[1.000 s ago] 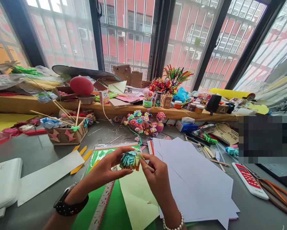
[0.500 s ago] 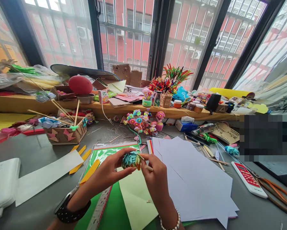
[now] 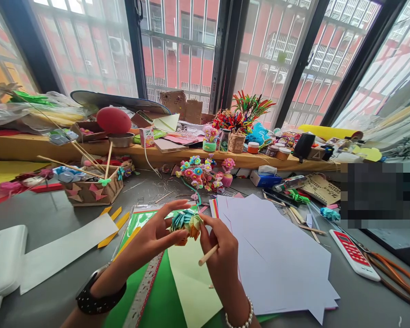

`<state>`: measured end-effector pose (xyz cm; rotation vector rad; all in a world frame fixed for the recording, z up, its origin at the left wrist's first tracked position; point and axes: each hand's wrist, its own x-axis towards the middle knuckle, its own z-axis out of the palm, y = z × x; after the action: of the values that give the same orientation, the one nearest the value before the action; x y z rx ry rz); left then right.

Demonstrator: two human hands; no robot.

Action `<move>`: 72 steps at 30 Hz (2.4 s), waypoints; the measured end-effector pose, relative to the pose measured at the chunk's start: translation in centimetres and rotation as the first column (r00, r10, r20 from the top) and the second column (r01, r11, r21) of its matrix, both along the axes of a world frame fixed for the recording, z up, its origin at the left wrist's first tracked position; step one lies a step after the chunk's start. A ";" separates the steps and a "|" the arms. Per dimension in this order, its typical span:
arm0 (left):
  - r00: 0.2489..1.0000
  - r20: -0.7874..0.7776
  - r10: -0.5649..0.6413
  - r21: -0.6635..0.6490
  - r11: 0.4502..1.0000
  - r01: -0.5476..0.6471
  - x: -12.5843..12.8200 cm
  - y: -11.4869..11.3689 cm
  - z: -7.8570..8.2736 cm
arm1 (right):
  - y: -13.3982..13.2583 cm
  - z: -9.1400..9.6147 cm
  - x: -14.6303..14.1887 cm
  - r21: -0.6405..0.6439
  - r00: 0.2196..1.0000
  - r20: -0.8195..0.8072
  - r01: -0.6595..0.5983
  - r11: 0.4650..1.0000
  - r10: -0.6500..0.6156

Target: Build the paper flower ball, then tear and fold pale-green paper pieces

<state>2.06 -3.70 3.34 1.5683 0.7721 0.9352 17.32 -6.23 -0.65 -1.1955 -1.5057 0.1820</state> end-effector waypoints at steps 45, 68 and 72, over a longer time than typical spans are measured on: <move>0.729 0.671 0.133 -0.395 0.896 0.200 2.5 -0.6 -1.8 | -0.4 -0.5 -1.6 0.268 0.967 0.247 -0.123 0.956 0.056; 0.893 0.392 -0.224 -0.105 0.953 0.285 0.4 2.0 -2.3 | -0.1 -0.2 -1.1 -0.021 0.989 -0.080 -0.124 0.992 0.122; 0.908 0.365 -0.208 -0.112 0.958 0.264 0.6 2.1 -2.4 | 0.0 -0.1 -1.0 -0.058 0.979 -0.145 -0.154 0.986 0.144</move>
<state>2.64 -1.63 0.97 1.2737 0.3826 0.9146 16.29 -6.20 -0.79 -1.1007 -1.4748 0.4144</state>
